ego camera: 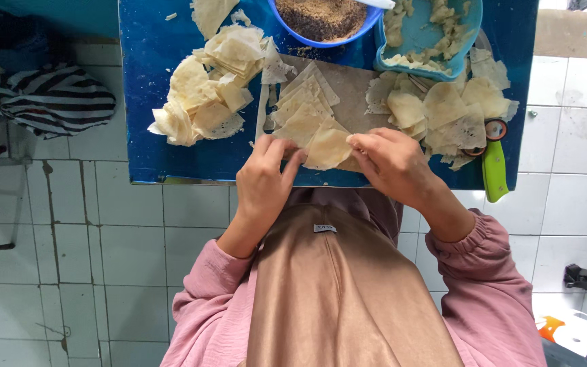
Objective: The person sits at a blue table and folds thin square wrappers into filled parcels. They pinch each wrapper closed by hand, occasionally spoon brown filling from a bowl onto a wrapper, and set finished folded pieces on the cutting board while working through a pile of wrappers.
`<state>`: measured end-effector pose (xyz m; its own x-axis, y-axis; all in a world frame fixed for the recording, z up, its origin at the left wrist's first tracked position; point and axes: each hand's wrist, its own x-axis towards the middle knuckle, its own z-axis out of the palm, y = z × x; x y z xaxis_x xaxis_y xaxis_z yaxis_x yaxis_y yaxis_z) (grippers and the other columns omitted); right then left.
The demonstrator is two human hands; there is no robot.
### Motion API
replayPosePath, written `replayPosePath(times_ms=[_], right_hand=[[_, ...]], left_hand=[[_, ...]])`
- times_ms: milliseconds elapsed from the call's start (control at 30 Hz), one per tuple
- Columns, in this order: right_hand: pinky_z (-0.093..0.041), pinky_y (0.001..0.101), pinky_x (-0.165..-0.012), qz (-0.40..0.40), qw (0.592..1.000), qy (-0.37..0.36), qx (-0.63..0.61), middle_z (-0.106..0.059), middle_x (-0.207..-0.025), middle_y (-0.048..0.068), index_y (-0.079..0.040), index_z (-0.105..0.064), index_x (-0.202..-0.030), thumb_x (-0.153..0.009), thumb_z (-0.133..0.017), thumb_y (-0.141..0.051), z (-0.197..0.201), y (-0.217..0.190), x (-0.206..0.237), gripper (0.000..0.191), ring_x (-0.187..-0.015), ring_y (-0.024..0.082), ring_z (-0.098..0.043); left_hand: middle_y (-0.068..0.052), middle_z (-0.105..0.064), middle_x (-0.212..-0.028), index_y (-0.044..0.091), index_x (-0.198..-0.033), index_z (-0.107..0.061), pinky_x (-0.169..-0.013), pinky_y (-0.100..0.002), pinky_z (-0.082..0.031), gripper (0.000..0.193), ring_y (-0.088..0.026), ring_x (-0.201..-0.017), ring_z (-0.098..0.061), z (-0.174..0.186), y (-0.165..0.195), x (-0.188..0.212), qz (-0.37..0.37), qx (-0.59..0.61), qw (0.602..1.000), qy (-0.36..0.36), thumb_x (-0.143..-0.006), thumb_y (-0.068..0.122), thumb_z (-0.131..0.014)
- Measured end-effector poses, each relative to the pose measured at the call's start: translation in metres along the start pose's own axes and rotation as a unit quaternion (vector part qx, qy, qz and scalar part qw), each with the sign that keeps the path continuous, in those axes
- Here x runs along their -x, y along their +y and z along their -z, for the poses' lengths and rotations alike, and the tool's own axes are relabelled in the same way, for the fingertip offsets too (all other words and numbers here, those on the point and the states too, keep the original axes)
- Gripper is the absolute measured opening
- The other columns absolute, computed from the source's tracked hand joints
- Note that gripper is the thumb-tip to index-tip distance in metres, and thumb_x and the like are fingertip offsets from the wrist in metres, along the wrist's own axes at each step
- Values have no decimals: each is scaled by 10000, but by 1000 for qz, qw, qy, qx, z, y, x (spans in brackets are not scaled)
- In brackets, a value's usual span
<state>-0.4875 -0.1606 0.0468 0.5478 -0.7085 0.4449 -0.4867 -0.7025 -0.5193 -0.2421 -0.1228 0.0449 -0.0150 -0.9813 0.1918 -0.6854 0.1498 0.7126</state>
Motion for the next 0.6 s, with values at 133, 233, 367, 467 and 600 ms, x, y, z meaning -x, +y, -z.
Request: replayPosePath(times_ms=[133, 233, 367, 467, 600], right_hand=[[-534, 439, -856, 54, 998, -19, 16, -712, -1044, 155, -19, -637, -1186, -857, -757, 24, 0, -2, 4, 353, -943, 335, -690], [-529, 440, -856, 47, 999, -7, -8, -701, -1006, 130, -43, -644, -1188, -832, -782, 10, -5, -5, 7, 385, -921, 320, -693], [-550, 396, -801, -34, 997, 23, -63, -702, -1007, 103, -43, -635, -1226, -896, -808, 13, -19, -12, 12, 377, -900, 296, -694], [-558, 406, -803, 6, 999, 36, -25, -703, -1043, 121, -41, -614, -1217, -913, -799, 21, -18, -12, 13, 362, -921, 310, -693], [-560, 435, -851, 79, 993, 42, 72, -695, -1073, 131, -14, -581, -1220, -947, -762, 36, 7, -10, 18, 332, -973, 336, -695]], left_hand=[[-59, -653, -980, 115, -1007, -684, -649, -395, -534, 89, -292, -795, -689, -2, 8, 2, 6, 10, 1000, -12, -958, 182, -715], [-57, -651, -982, 119, -1012, -689, -647, -394, -540, 78, -291, -790, -690, -3, 10, 4, 4, 26, 999, -20, -957, 173, -692], [-68, -639, -993, 112, -1006, -670, -656, -418, -539, 71, -319, -828, -685, -5, 5, 6, 1, 1, 999, -32, -969, 172, -679], [-89, -619, -1003, 100, -1000, -642, -651, -435, -542, 88, -334, -853, -683, -6, 0, 7, -4, -28, 998, -52, -980, 181, -670], [-114, -606, -1033, 78, -1005, -615, -643, -442, -548, 103, -345, -870, -681, -1, -5, 7, -21, -57, 997, -45, -976, 169, -655]])
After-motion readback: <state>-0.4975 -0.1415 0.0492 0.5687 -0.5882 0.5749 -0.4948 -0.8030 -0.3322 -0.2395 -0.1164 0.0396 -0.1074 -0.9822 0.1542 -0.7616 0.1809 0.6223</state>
